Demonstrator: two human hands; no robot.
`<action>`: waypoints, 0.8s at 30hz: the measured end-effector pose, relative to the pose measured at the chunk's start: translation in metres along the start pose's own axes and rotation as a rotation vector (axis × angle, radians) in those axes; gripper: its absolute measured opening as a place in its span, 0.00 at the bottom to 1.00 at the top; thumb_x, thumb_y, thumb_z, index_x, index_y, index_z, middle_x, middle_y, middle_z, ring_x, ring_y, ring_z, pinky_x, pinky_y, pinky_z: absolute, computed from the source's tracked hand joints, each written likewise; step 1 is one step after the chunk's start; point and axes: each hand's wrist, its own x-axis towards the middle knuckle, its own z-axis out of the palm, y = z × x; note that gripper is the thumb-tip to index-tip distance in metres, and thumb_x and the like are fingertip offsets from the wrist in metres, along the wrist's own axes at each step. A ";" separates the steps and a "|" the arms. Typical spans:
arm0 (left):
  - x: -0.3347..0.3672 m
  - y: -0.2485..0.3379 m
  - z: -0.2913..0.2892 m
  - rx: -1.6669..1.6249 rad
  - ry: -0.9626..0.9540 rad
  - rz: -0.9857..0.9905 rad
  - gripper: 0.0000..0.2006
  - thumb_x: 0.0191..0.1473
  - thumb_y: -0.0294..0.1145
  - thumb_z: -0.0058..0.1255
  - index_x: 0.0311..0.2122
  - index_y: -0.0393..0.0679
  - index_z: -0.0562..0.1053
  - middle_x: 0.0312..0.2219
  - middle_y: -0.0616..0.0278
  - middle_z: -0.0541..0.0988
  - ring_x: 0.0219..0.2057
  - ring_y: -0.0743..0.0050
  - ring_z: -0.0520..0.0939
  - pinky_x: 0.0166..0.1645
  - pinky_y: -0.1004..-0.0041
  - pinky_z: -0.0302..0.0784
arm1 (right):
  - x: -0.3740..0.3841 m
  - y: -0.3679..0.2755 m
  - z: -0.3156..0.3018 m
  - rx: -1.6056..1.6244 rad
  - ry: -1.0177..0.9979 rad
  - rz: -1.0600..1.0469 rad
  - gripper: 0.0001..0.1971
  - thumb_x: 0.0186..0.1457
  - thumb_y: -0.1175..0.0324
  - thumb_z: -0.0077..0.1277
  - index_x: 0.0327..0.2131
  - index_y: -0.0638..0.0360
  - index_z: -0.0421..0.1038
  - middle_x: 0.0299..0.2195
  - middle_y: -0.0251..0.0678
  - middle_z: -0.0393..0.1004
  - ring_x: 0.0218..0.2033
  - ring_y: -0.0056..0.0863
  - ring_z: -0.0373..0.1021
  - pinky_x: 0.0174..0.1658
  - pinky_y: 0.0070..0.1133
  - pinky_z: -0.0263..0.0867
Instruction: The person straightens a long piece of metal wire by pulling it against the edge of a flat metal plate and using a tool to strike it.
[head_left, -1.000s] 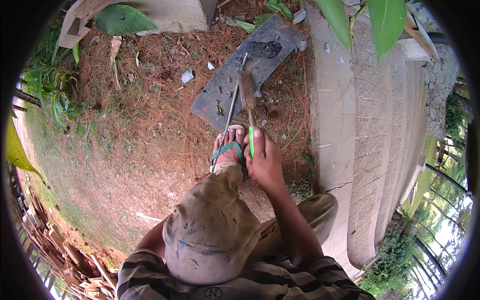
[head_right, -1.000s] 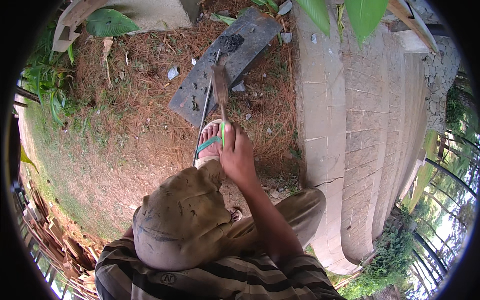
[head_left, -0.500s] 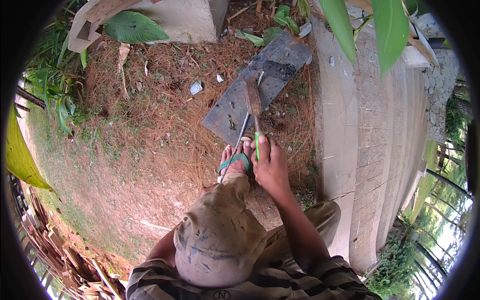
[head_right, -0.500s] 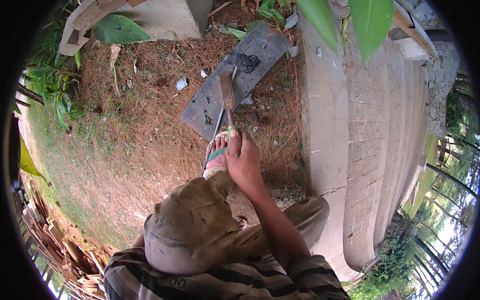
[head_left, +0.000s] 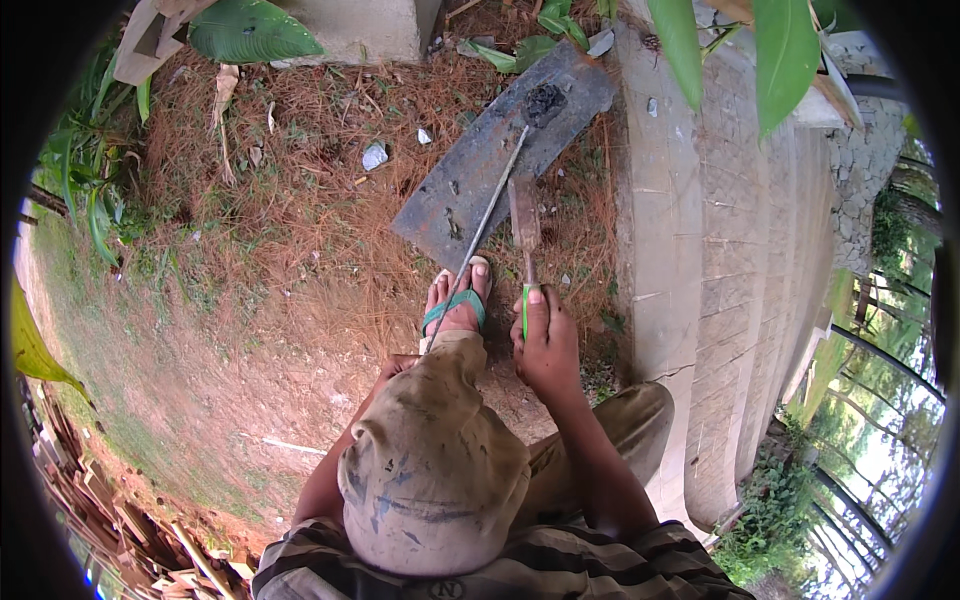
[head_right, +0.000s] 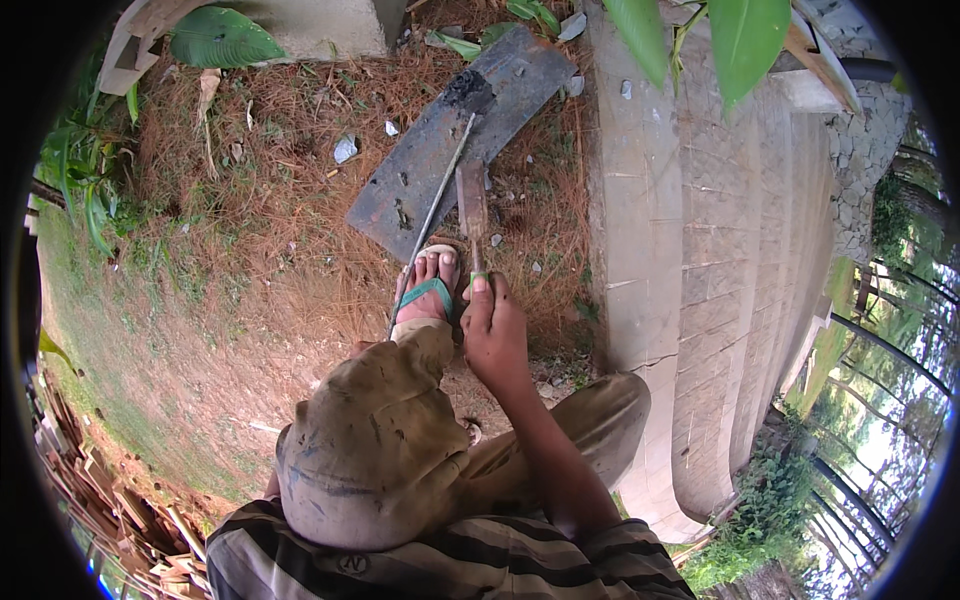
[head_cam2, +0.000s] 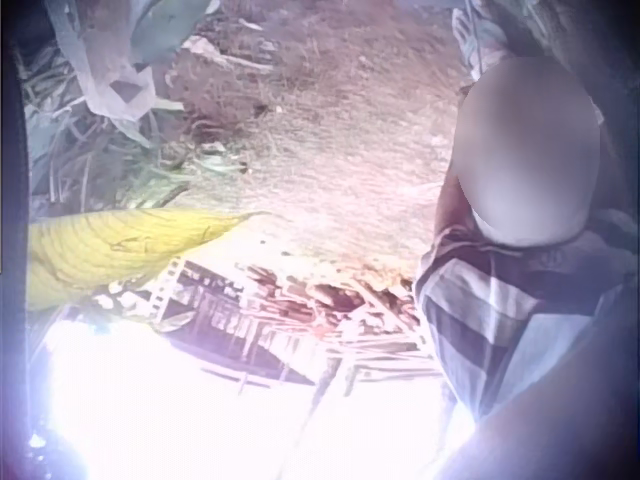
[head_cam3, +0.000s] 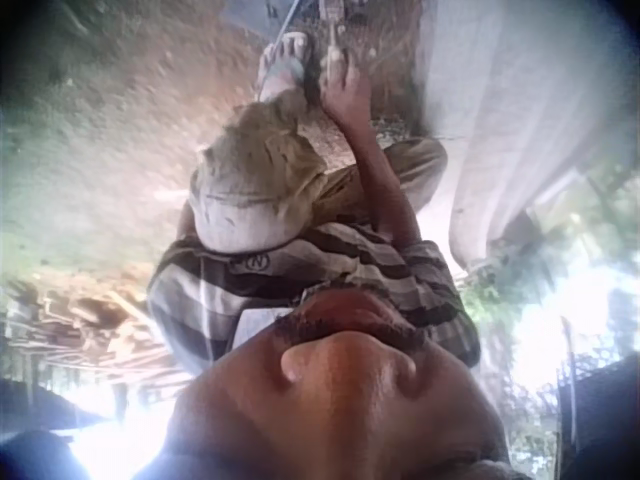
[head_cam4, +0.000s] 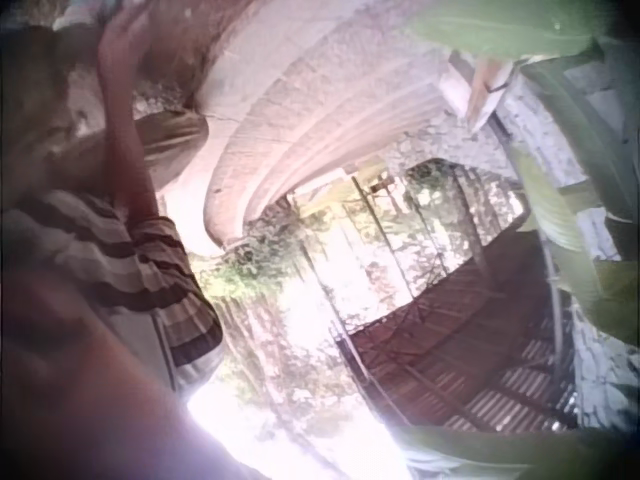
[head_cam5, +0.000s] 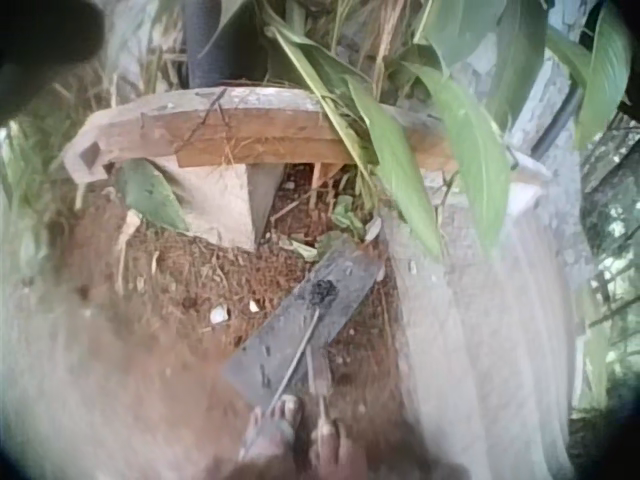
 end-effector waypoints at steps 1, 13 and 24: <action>-0.001 0.001 -0.003 0.011 0.004 0.011 0.34 0.70 0.59 0.24 0.63 0.44 0.70 0.62 0.46 0.72 0.66 0.43 0.66 0.72 0.54 0.53 | 0.009 -0.006 -0.002 0.015 -0.009 0.031 0.18 0.74 0.57 0.34 0.37 0.60 0.67 0.18 0.29 0.65 0.16 0.18 0.62 0.22 0.22 0.59; -0.100 -0.136 -0.179 -1.472 -0.679 -0.335 0.16 0.64 0.44 0.54 0.38 0.38 0.79 0.26 0.71 0.75 0.30 0.80 0.73 0.38 0.73 0.68 | -0.037 0.032 -0.003 -0.133 0.141 -0.148 0.12 0.70 0.61 0.46 0.41 0.62 0.71 0.20 0.29 0.67 0.21 0.16 0.64 0.25 0.21 0.60; -0.073 -0.043 -0.259 -0.373 -0.197 -0.179 0.16 0.69 0.41 0.46 0.35 0.39 0.76 0.16 0.59 0.70 0.19 0.67 0.72 0.27 0.66 0.66 | -0.017 0.036 -0.017 -0.033 0.186 -0.117 0.12 0.67 0.63 0.52 0.44 0.63 0.70 0.26 0.43 0.72 0.24 0.36 0.69 0.31 0.31 0.66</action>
